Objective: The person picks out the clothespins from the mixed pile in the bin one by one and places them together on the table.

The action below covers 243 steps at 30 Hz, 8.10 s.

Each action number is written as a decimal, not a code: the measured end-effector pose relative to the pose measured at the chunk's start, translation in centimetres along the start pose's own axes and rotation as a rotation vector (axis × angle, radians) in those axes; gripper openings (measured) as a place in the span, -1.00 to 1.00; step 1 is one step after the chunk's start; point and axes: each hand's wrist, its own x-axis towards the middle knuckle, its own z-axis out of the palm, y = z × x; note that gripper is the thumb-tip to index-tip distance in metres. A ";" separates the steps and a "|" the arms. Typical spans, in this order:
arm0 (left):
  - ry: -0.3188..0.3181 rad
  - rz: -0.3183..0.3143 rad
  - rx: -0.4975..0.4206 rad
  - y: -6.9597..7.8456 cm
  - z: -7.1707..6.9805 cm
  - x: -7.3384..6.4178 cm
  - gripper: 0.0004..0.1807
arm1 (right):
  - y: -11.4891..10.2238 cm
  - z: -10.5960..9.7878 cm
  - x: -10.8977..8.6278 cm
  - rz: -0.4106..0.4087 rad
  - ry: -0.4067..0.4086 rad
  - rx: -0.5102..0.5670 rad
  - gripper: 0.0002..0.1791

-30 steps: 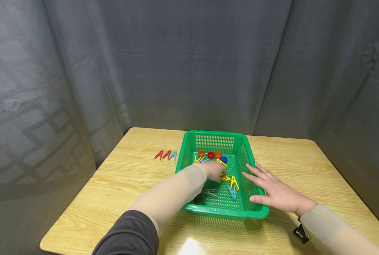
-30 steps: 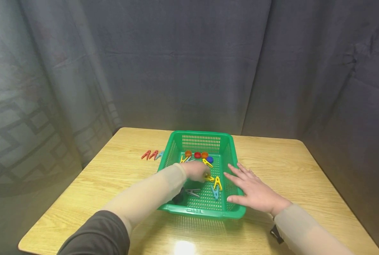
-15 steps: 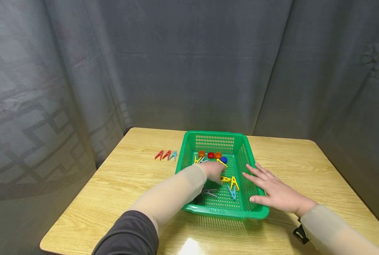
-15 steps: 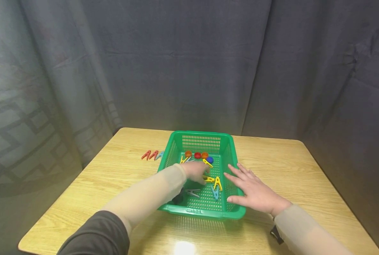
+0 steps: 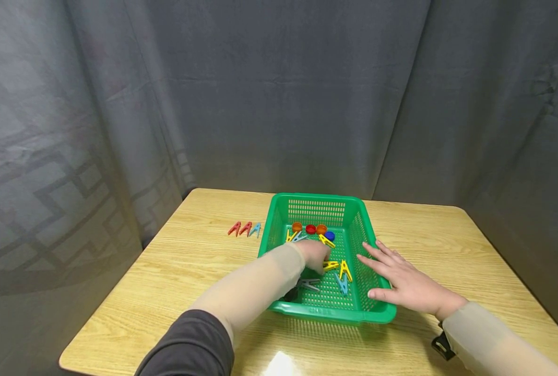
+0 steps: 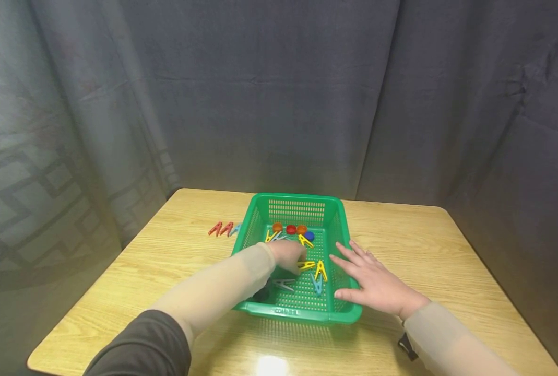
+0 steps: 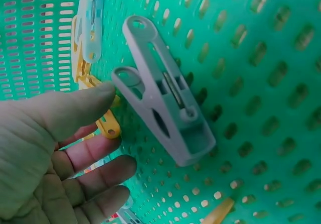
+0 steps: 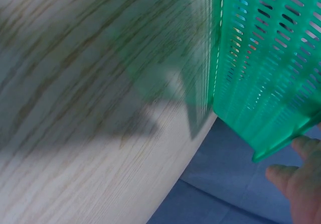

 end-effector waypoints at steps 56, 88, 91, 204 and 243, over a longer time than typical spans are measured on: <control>0.080 -0.055 -0.143 -0.7 -1.2 0.1 -0.73 | 0.3 0.1 0.1 -0.010 0.003 -0.019 -0.22; 0.295 -0.044 -0.342 -4.5 -7.3 -6.5 -0.75 | 0.1 0.1 0.1 0.003 -0.003 -0.022 -0.21; 0.334 -0.046 -0.346 -5.2 -7.6 -7.1 -0.72 | 0.1 0.1 0.0 0.006 -0.004 -0.017 -0.21; 0.522 -0.775 -0.722 -21.7 3.6 -11.1 -0.43 | 0.0 -0.1 0.0 0.018 -0.023 -0.034 -0.19; 0.493 -0.183 -0.483 -7.6 -7.4 -9.5 -0.55 | 0.1 -0.1 0.0 0.025 -0.027 -0.018 -0.21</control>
